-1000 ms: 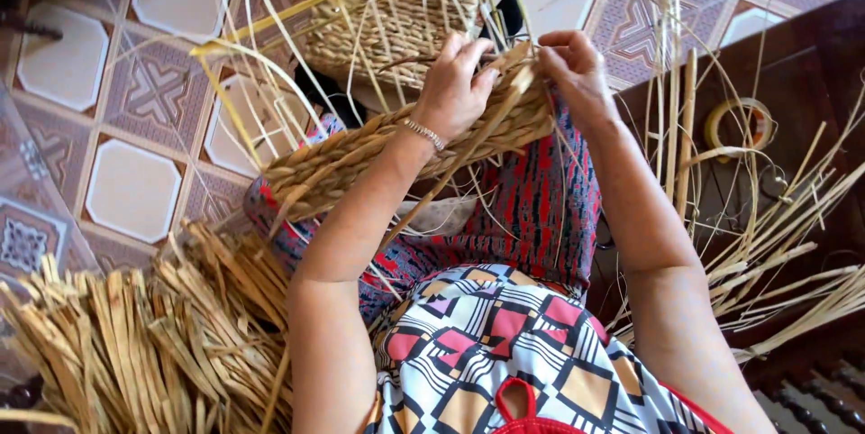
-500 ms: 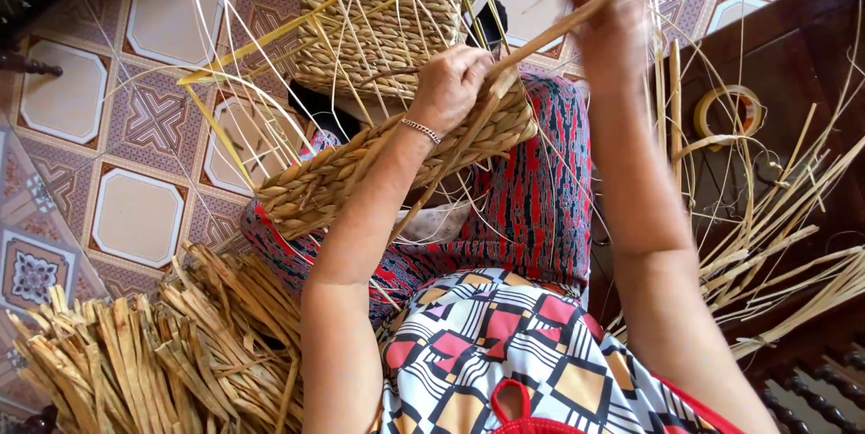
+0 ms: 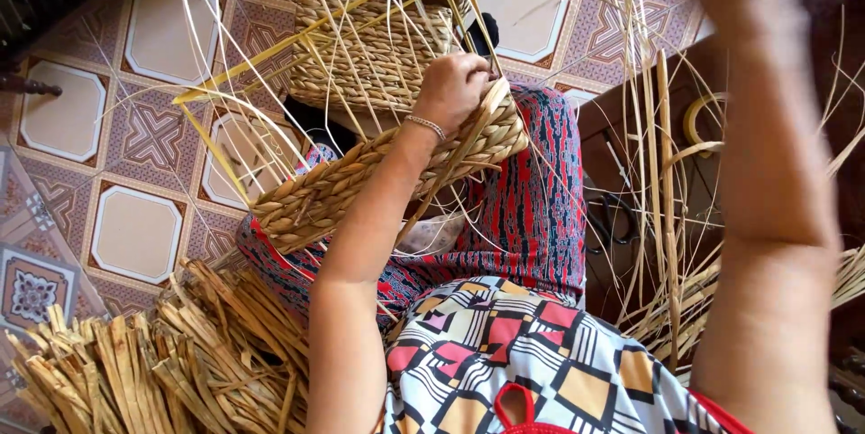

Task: The person weaves a basket by hand, pulling dried plant stalks from a bundle and threading them through a wire frame. They wrap the stalks around the frame and tuck the ends into the woven structure, occasionally rotating the frame to continue the process.

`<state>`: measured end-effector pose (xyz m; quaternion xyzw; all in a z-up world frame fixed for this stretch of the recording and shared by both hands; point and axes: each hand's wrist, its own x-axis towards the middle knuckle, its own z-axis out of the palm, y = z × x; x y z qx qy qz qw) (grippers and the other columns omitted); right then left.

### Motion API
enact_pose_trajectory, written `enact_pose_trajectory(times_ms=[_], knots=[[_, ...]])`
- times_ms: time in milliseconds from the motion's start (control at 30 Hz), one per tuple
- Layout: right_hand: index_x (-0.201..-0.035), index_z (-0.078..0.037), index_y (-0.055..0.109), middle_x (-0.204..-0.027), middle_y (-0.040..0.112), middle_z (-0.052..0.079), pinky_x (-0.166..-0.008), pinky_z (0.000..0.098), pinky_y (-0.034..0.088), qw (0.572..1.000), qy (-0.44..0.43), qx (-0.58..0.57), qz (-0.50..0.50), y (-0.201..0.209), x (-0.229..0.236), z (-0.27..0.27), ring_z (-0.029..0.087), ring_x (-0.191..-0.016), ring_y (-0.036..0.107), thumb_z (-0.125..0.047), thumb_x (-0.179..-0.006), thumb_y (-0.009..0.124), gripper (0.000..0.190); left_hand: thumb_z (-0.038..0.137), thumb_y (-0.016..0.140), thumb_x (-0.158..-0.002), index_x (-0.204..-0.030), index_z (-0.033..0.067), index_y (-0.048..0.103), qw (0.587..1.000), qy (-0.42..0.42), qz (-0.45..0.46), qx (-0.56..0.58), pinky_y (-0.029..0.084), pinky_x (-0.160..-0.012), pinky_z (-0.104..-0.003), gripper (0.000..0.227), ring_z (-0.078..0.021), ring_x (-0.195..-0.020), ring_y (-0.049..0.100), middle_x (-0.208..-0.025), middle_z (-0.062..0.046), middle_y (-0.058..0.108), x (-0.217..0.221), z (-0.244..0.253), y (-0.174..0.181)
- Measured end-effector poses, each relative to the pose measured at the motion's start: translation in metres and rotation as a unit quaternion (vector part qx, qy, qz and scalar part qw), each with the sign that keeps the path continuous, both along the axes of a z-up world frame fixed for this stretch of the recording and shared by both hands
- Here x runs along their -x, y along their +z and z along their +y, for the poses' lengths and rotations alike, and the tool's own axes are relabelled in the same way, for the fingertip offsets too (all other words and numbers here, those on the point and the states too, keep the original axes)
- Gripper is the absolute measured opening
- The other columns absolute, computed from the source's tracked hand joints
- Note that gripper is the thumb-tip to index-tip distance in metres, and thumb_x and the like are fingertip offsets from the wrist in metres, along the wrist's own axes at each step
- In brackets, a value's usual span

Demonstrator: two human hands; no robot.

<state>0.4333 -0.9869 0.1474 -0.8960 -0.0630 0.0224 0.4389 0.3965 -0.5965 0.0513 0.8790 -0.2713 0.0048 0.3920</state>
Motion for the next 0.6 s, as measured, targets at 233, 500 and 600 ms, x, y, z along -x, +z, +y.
enact_pose_trajectory(times_ms=[233,500,600], knots=[[-0.106,-0.009,0.076,-0.095,0.075,0.009,-0.076,0.0338,0.06,0.989,0.119,0.086,0.031,-0.08,0.044,0.143,0.019,-0.082,0.071,-0.021,-0.099,0.073,0.014,0.016,0.078,-0.083,-0.105,0.0058,0.077,0.995,0.017,0.095,0.011,0.059,-0.065,-0.035,0.025,-0.0187,-0.063,0.071,-0.079,-0.013,0.076,-0.009,0.004,-0.014],[-0.117,-0.012,0.074,-0.101,0.077,0.005,-0.084,0.0317,0.059,0.971,0.136,-0.095,0.171,-0.076,0.038,0.157,0.013,-0.091,0.071,-0.021,-0.095,0.071,0.024,0.017,0.078,-0.087,-0.09,0.0015,0.075,0.998,0.035,0.055,0.0,0.057,-0.06,-0.033,0.016,-0.0196,-0.063,0.067,-0.083,-0.014,0.071,0.003,-0.006,-0.004],[-0.121,-0.014,0.071,-0.104,0.077,0.005,-0.084,0.0323,0.059,0.968,0.142,-0.067,0.194,-0.049,0.038,0.154,0.013,-0.093,0.072,-0.027,-0.093,0.071,0.031,0.006,0.07,-0.092,-0.085,-0.0039,0.069,0.997,0.041,-0.053,-0.027,0.054,-0.051,-0.026,0.012,-0.0183,-0.061,0.062,-0.096,-0.017,0.065,0.016,-0.007,-0.005]])
